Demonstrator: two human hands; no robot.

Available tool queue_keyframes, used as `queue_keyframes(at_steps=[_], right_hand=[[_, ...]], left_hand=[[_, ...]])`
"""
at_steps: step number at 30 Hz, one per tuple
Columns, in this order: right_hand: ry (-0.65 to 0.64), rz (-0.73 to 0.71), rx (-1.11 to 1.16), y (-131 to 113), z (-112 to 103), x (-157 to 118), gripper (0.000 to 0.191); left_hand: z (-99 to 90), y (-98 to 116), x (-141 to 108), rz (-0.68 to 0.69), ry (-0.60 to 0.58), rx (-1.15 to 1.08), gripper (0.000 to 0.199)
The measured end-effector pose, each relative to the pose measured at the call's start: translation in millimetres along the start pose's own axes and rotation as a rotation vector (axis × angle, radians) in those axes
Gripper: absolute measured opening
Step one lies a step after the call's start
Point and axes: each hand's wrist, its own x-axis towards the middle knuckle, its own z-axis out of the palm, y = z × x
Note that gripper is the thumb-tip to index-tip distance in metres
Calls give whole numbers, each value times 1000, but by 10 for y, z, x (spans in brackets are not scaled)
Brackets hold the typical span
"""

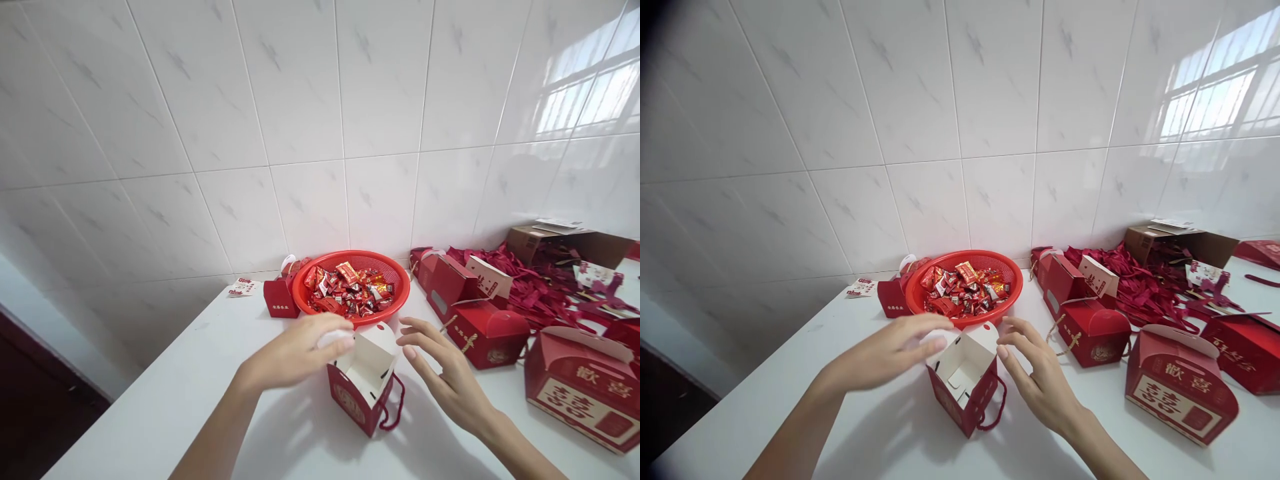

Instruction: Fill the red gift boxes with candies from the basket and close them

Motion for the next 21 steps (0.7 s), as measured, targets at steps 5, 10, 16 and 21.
queue_keyframes(at_steps=[5,10,16,21], right_hand=[[57,-12,-8,-12,19,21,30],[86,-25,-56,28,72,9,27],[75,-33,-99,91,131,-35,23],[53,-38,-113,122,148,-51,19]], left_hand=[[-175,-278,728,4,-98,122,35],[6,-457,1435,-65,-327,271,33],[278,-522,1794,-194,-362,419,38],[298,-623,1868,-209,-373,433,27]])
